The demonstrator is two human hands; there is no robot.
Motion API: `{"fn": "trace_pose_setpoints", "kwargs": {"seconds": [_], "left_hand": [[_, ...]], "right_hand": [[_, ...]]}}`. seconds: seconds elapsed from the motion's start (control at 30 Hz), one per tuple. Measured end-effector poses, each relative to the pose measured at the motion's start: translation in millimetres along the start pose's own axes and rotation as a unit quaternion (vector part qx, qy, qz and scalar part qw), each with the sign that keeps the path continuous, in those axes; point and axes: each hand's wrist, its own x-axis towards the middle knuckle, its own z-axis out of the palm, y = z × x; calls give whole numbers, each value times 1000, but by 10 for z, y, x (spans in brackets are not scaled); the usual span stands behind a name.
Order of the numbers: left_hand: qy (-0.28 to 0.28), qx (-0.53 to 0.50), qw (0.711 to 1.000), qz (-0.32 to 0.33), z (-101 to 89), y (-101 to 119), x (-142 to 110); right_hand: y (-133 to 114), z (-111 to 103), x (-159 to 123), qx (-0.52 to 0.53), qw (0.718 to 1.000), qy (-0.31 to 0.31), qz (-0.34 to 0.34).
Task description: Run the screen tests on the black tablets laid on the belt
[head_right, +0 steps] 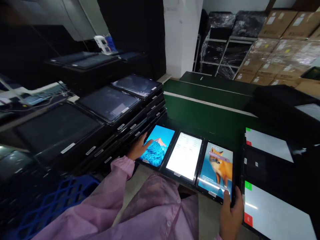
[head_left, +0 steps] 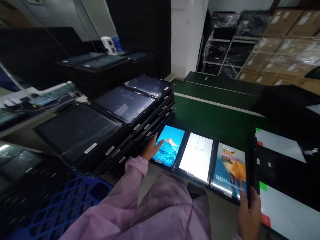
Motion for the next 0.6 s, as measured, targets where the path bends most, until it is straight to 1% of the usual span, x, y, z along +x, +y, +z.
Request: {"fn": "trace_pose_setpoints", "kwargs": {"seconds": [0.07, 0.2, 0.27, 0.33, 0.37, 0.4, 0.43, 0.5, 0.53, 0.57, 0.6], "left_hand": [[5, -45, 999, -8, -7, -96, -128], [39, -158, 985, -57, -32, -325, -490], [45, -204, 975, -77, -33, -366, -624], [43, -240, 966, -84, -35, -359, -703], [39, -253, 963, -83, -39, -348, -725], [32, -263, 961, -81, -46, -337, -740], [24, -271, 959, -79, -55, -330, -751], [10, -275, 958, -79, -75, -332, -770], [7, -273, 959, -81, -83, -341, -780], [6, -268, 960, -84, -86, -350, -788], [7, -260, 962, -89, -86, -359, -794]], "right_hand": [[44, 35, -38, 8, 999, 29, -20], [75, 40, -70, 0, 996, 73, -55], [64, -22, -58, 6, 994, 94, -48], [50, -117, -29, 44, 993, 111, -17], [45, -167, -10, 61, 993, 105, -1], [43, -213, 10, 69, 994, 83, 15], [43, -250, 30, 64, 996, 46, 28], [41, -287, 73, 21, 998, -41, 46], [36, -283, 101, -4, 996, -73, 49], [25, -264, 137, -24, 994, -92, 48], [10, -234, 185, -40, 993, -97, 44]]}}
